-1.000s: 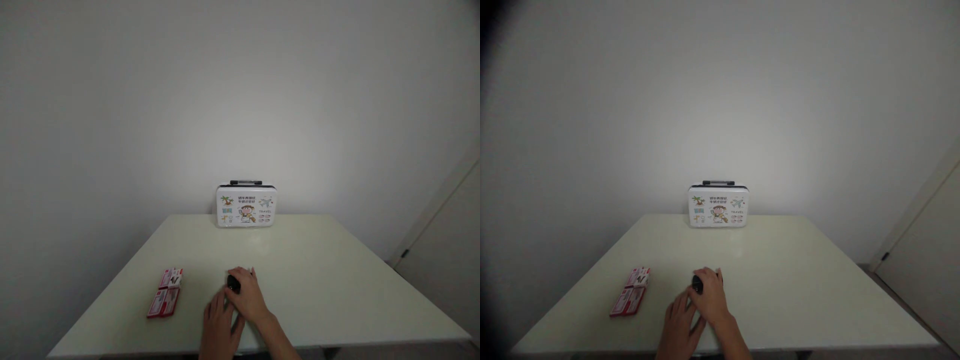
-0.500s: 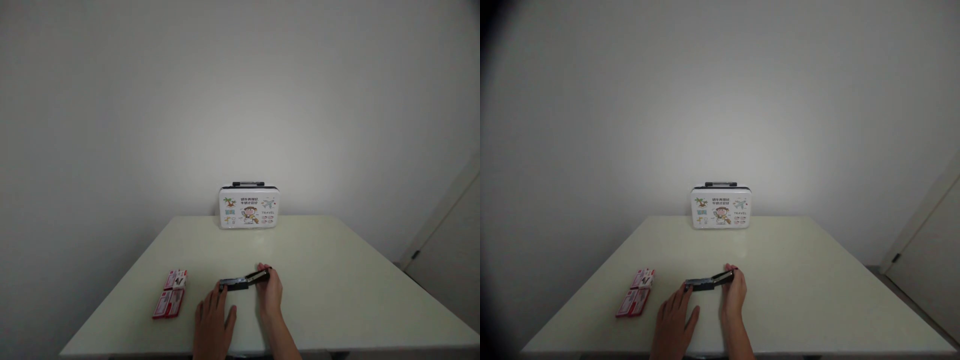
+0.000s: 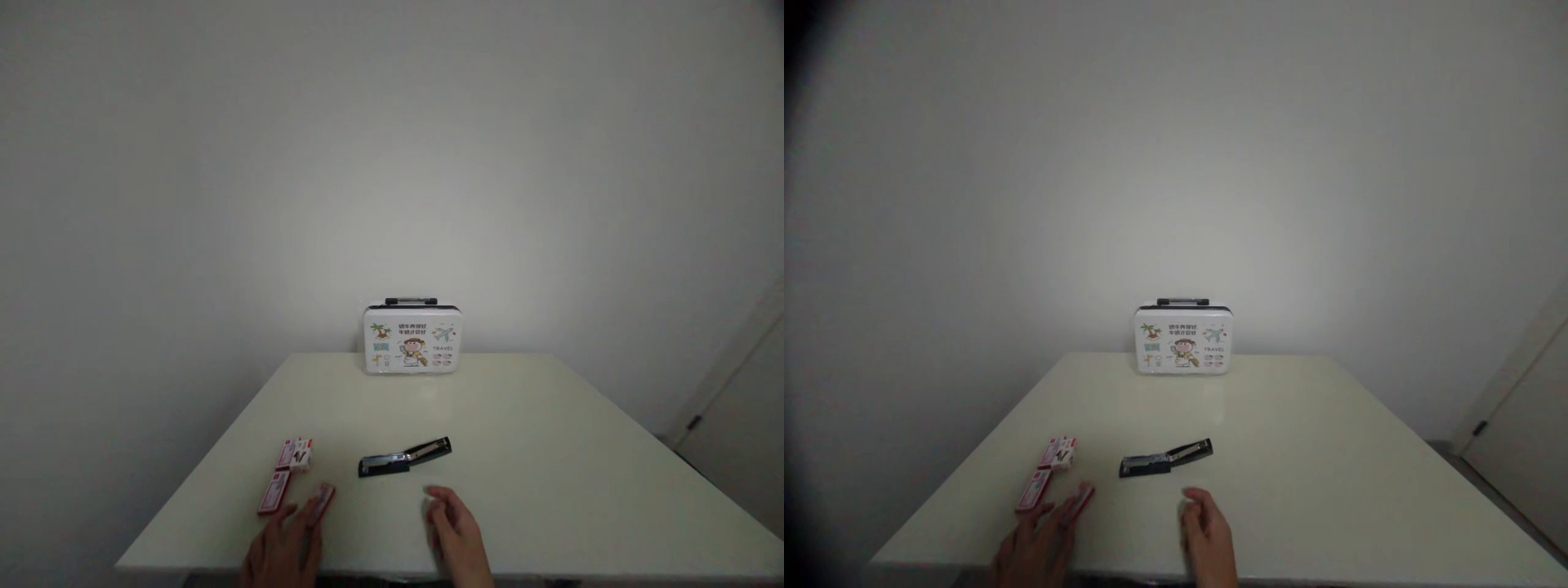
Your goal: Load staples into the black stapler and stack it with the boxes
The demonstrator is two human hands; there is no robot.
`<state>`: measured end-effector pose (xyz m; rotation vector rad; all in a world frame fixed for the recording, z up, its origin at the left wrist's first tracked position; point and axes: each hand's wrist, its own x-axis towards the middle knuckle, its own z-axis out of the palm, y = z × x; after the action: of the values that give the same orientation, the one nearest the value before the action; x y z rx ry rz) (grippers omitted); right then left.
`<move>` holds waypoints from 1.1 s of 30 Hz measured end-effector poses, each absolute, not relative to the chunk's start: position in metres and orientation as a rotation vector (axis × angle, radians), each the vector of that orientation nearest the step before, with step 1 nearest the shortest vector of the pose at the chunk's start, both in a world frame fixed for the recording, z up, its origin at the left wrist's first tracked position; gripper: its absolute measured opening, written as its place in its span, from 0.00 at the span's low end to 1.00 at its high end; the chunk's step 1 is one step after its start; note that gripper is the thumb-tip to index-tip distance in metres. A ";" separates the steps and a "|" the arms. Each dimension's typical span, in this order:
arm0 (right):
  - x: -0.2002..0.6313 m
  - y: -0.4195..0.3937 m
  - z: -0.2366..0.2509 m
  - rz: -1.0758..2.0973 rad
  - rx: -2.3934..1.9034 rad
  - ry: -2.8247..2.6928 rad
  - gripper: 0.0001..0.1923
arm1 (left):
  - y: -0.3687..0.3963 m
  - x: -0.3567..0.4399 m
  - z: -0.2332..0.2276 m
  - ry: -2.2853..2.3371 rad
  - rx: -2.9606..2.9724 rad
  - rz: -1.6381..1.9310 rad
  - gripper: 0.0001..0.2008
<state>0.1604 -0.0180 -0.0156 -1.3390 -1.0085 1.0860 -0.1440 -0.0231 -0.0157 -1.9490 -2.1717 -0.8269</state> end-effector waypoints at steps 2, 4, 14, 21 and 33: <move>0.150 -0.013 -0.008 1.056 -1.438 -1.299 0.25 | -0.025 -0.123 -0.016 -2.062 -2.178 -0.827 0.21; 0.142 -0.003 -0.002 1.007 -1.483 -1.494 0.23 | -0.020 -0.098 -0.012 -1.925 -2.473 -0.853 0.20; 0.203 0.022 -0.002 0.803 -1.639 -1.527 0.16 | 0.022 -0.050 -0.001 -1.760 -2.802 -1.163 0.18; 0.182 0.020 0.048 0.541 -1.647 -1.935 0.08 | 0.015 -0.049 0.002 -1.815 -2.759 -1.192 0.23; 0.168 0.051 0.067 0.599 -1.461 -2.350 0.10 | 0.015 -0.048 0.005 -1.883 -2.802 -1.253 0.26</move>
<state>0.1681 0.0509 0.0673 -1.4613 -2.3504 0.5986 -0.0480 0.0150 0.0051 -2.8020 -1.8825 -1.2526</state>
